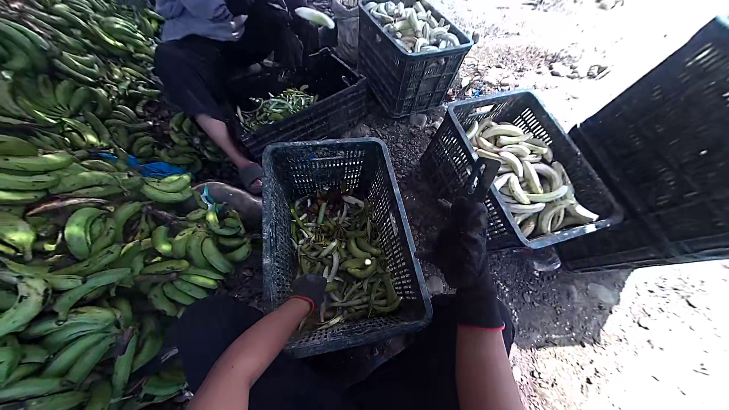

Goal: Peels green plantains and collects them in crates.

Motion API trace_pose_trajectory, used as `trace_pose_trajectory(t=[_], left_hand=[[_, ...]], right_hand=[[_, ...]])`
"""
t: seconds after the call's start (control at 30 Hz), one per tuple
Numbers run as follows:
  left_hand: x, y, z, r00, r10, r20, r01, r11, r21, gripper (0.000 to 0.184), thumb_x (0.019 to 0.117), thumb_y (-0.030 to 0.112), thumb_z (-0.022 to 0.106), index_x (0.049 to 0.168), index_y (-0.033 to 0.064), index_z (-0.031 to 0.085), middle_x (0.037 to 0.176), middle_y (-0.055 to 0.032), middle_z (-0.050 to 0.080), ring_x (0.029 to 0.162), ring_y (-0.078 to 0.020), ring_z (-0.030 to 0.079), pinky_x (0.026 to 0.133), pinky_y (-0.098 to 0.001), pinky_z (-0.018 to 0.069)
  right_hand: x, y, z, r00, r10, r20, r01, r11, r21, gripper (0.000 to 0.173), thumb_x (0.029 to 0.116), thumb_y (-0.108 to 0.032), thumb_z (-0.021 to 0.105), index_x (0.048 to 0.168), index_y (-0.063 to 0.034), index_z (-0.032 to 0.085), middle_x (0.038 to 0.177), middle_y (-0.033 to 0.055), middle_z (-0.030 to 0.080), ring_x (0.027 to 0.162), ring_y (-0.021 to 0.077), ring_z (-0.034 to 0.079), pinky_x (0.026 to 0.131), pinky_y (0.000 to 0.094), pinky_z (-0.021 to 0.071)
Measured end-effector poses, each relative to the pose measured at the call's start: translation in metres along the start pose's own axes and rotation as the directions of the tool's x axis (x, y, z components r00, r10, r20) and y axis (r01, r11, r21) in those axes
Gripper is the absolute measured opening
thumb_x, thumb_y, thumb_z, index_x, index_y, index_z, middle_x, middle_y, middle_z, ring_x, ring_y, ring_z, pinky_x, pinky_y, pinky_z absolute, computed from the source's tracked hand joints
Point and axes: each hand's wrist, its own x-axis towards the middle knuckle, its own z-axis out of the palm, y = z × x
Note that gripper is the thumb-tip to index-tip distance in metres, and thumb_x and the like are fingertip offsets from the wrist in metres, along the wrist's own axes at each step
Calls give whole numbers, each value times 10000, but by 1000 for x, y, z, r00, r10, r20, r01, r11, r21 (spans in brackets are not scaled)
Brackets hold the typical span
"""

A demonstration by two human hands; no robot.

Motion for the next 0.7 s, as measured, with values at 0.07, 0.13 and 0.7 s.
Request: trace_pose_trajectory(t=[0.07, 0.13, 0.7], left_hand=[[-10, -6, -22, 1000, 19, 15, -18, 998, -60, 476, 1003, 230, 563, 1447, 63, 526, 1433, -263, 536, 1355, -463, 483, 1066, -692, 386], [-24, -15, -49, 992, 110, -69, -123, 968, -219, 454, 1013, 236, 560, 1398, -3, 535, 1369, -276, 573, 1305, -437, 534, 1067, -642, 406], [-58, -49, -76, 666, -68, -743, -736, -223, -639, 610, 1070, 589, 199, 1375, 217, 575, 860, -7, 675, 659, -78, 612, 563, -245, 532]], right_hand=[[9, 14, 11, 993, -24, 114, 41, 988, -149, 684, 1018, -632, 327, 1534, -183, 351, 869, 25, 680, 655, 142, 675, 630, 355, 616], [18, 26, 18, 981, -13, 195, 70, 954, -291, 639, 1025, -551, 396, 1545, -179, 390, 1026, 36, 709, 743, 118, 657, 672, 326, 572], [21, 78, 115, 839, 86, 537, 430, 497, -753, 756, 968, -737, 314, 1449, -225, 593, 1253, 205, 662, 1180, 446, 590, 929, 670, 457]])
